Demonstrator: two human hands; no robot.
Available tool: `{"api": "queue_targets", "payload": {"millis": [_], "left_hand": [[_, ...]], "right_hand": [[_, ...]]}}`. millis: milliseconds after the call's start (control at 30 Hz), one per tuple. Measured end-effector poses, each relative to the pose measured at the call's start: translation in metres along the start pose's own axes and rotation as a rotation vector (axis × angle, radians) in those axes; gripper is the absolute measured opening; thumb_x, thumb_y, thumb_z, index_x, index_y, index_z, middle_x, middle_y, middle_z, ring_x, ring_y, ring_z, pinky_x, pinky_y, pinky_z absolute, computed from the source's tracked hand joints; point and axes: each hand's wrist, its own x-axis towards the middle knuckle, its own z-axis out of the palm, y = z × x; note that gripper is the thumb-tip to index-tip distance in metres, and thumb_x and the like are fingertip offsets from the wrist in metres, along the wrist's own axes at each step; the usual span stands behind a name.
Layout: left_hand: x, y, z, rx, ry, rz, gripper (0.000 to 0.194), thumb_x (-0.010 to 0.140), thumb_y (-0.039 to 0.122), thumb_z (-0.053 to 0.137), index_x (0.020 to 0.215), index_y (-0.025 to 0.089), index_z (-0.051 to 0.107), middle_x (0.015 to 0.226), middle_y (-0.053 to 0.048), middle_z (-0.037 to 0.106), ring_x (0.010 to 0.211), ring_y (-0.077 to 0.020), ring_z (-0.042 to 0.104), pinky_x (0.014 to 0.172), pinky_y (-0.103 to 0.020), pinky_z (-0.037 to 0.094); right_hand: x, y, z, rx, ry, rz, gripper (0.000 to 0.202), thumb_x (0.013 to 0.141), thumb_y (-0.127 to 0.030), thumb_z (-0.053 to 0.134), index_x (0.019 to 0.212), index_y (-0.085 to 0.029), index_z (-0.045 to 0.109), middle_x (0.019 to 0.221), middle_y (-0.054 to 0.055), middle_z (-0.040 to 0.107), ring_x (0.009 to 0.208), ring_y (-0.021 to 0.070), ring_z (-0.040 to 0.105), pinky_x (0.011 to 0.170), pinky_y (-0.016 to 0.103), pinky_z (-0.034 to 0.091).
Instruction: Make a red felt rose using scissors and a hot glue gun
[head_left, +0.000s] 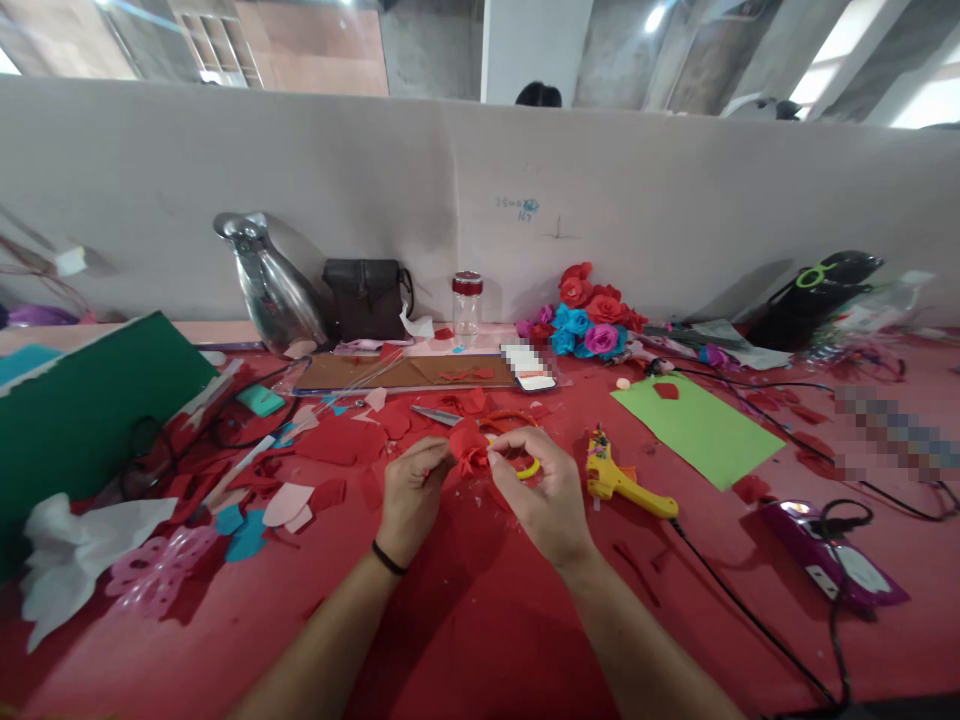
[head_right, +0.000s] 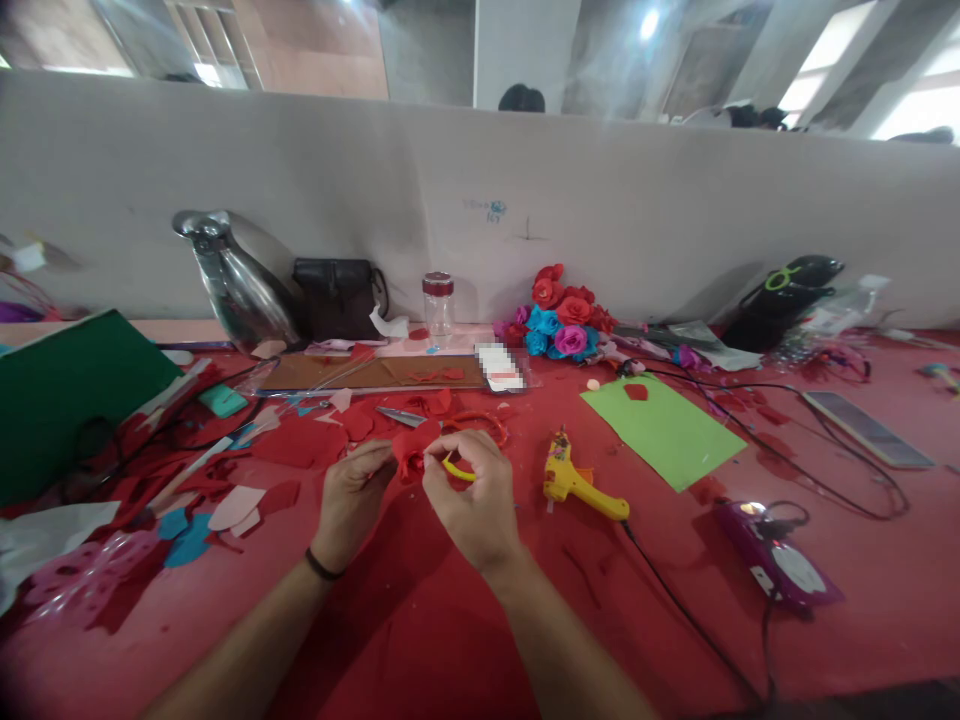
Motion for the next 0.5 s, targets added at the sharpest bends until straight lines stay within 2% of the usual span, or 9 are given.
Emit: {"api": "queue_targets", "payload": {"millis": [300,500], "left_hand": [[0.000,-0.001,0.001,-0.013,-0.062,0.019,0.023,0.078,0.015,0.048,0.058,0.017,0.059,0.062,-0.003,0.059,0.060,-0.0132,0.055,0.057,-0.021,0.043],[0.000,0.001,0.000,-0.014,-0.104,-0.002,0.024,0.078,0.015,0.049,0.056,0.016,0.058,0.062,-0.003,0.058,0.058,-0.0129,0.053,0.057,-0.021,0.042]], "right_hand": [[0.010,0.011,-0.016,0.093,-0.198,0.161,0.009,0.076,-0.026,0.060,0.076,-0.019,0.065,0.073,0.001,0.066,0.071,0.0154,0.060,0.070,0.029,0.049],[0.010,0.013,-0.015,0.016,-0.185,0.093,0.008,0.079,-0.024,0.058,0.080,-0.020,0.065,0.080,0.001,0.067,0.075,0.0146,0.060,0.071,0.027,0.048]]}}
